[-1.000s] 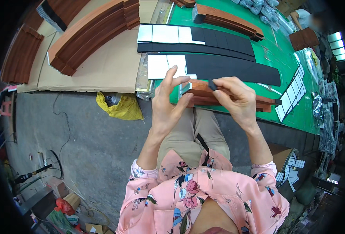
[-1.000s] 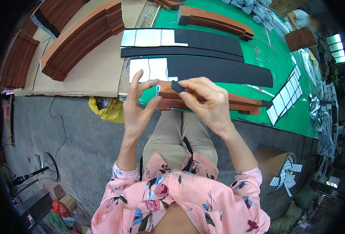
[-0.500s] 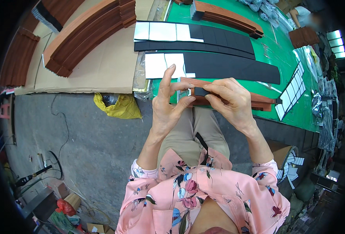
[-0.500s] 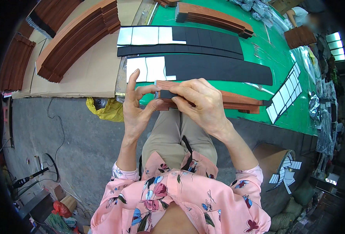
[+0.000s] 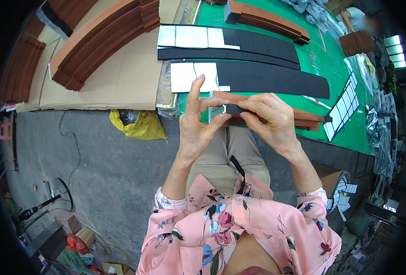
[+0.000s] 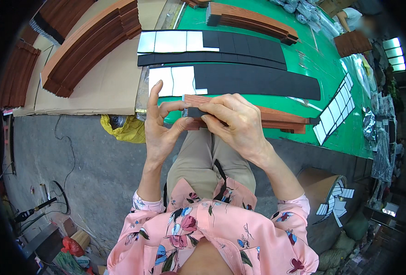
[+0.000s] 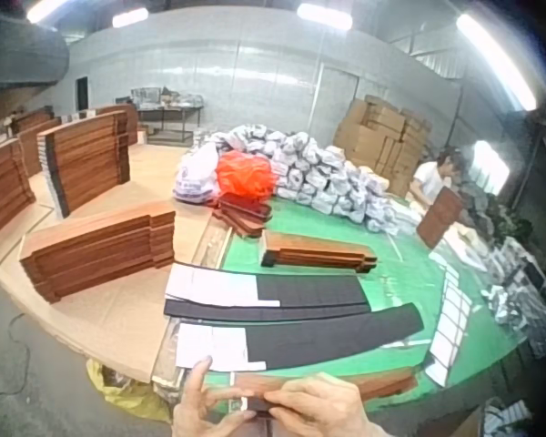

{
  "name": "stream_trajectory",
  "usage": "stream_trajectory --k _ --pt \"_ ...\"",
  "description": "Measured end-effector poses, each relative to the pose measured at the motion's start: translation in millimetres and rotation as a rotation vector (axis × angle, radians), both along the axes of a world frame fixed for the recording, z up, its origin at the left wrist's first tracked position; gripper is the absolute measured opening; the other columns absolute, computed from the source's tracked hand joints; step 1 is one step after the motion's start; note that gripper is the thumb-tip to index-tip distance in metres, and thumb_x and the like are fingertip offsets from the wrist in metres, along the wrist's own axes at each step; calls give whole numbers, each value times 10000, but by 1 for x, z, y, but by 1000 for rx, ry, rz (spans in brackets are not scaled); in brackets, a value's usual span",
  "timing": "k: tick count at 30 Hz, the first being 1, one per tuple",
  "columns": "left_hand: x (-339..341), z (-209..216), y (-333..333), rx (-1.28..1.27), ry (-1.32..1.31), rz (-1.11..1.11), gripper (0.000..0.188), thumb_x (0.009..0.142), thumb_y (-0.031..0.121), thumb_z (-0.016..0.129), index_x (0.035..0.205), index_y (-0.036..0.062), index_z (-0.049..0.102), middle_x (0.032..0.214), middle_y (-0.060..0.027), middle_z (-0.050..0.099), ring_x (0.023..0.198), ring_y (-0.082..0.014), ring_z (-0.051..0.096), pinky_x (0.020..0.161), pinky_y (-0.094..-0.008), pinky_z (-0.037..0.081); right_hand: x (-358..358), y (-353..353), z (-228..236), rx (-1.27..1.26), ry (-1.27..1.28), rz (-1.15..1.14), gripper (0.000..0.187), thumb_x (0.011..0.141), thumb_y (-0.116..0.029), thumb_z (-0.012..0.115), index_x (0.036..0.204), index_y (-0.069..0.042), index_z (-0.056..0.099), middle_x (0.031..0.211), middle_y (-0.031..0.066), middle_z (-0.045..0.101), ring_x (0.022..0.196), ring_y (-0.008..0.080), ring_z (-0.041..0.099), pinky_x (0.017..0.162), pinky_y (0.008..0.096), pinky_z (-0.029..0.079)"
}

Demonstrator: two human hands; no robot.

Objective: Applying black adhesive tape strips to the edges and corners of wooden furniture components.

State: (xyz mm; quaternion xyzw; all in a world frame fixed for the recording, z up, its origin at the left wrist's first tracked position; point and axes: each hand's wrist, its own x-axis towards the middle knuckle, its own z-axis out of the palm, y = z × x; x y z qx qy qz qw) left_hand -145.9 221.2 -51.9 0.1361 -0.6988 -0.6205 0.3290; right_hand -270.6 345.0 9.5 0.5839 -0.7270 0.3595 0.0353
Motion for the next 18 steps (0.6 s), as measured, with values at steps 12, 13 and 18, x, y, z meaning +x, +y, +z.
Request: stream_trajectory --k 12,13,18 --pt "-1 0 1 57 -9 24 829 742 177 726 1398 105 225 897 -76 673 896 -197 641 839 -315 478 0 0 3 38 -21 19 218 673 -46 703 888 -57 665 824 58 625 739 211 602 640 306 489" --pt "-1 -1 2 60 -10 21 828 743 171 726 1399 105 224 896 -77 672 893 -196 642 839 -316 479 -1 0 3 56 -15 20 217 672 -46 704 886 -55 665 825 57 624 744 211 603 642 307 490" --pt "0 -1 2 128 -18 2 840 740 141 726 1403 102 211 893 -78 673 888 -196 640 838 -318 480 -2 0 4 53 -1 55 214 671 -53 704 882 -55 666 825 51 614 742 208 599 642 311 490"
